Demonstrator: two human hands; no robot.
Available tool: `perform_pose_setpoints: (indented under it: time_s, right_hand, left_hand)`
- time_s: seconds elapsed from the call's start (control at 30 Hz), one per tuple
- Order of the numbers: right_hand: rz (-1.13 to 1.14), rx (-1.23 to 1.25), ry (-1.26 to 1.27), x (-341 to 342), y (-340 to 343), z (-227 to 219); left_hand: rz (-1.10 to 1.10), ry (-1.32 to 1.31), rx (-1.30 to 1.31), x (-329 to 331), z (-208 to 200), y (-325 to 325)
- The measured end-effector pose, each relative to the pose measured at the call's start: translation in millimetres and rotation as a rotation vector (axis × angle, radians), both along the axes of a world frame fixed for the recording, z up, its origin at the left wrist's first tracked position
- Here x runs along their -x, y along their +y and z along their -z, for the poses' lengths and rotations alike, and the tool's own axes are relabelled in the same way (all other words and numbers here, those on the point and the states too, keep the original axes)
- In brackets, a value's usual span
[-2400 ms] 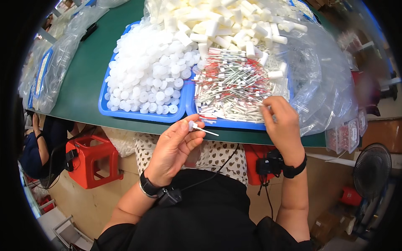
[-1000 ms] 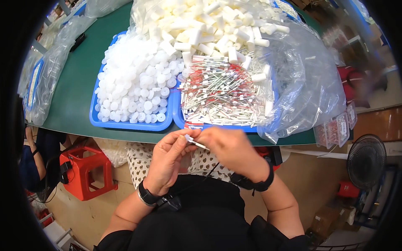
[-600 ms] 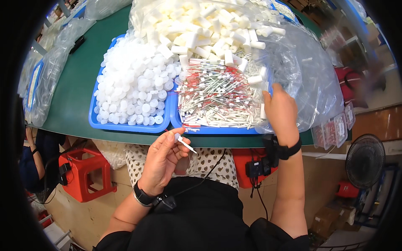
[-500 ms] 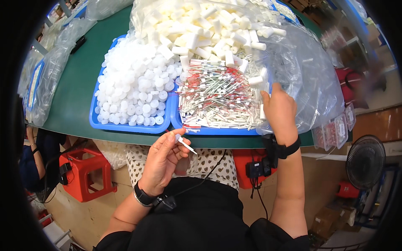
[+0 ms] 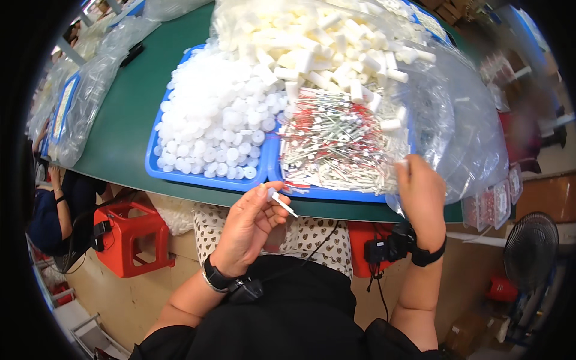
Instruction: The person sits at a table and repeatedly picks up small white plastic caps and metal pins from blue trays. They insert the pins into the caps by hand and place the assembled units into a clear plastic bag. The process is continuous and repetitive throughout the clip.
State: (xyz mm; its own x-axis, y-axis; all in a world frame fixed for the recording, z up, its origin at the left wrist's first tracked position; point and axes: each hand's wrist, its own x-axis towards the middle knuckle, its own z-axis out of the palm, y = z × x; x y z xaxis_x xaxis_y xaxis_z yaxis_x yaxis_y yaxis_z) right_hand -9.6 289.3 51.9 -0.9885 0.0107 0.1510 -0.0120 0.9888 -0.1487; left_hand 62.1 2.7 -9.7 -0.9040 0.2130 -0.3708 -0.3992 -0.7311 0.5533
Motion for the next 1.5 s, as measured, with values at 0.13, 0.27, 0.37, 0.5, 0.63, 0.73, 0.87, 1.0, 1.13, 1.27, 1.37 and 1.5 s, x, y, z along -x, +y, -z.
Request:
perform_pose_setpoints:
  time_s: [0.13,0.27,0.37,0.5,0.63,0.73,0.87,1.0,1.13,1.27,1.37,1.5]
  right_hand:
    - [-0.005,0.505,0.014,-14,-27,-25]
    - [-0.284,0.809,-0.286,-43,-76,-22]
    - [-0.512,0.730,-0.357,-47,-96,-15]
    - [-0.447,0.901,-0.439,-48,-98,0]
    - [-0.308,1.201,-0.621,-49,-102,8]
    - [-0.301,1.251,-0.546,-56,-106,15]
    - [-0.617,0.753,-0.150,-55,-111,21]
    - [-0.668,0.675,-0.097,-56,-116,20]
    - [-0.394,1.166,-0.465,-58,-115,20]
    - [-0.227,1.433,-0.751,-53,-106,19]
    - [-0.209,1.490,-0.840,-51,-100,11]
    - [-0.297,1.220,-0.589,-47,-93,4]
  left_hand:
    - [0.029,0.112,-0.010,-2,-1,-6]
    - [0.132,0.311,0.066,-8,-10,-4]
    - [0.218,0.314,0.137,-9,-15,-1]
    - [0.145,0.327,0.154,-11,-12,-5]
    - [0.088,0.247,0.158,-14,-11,-9]
    - [0.101,0.196,0.108,-9,-3,-10]
    - [0.140,0.063,-0.065,-9,-2,-7]
    - [0.096,0.069,0.075,-11,-3,-3]
    - [0.036,0.267,0.378,-12,-2,-6]
    - [0.053,0.478,0.655,-12,-9,-7]
    - [0.100,0.538,0.706,-9,-8,-5]
    - [0.209,0.236,0.375,-15,-10,-4]
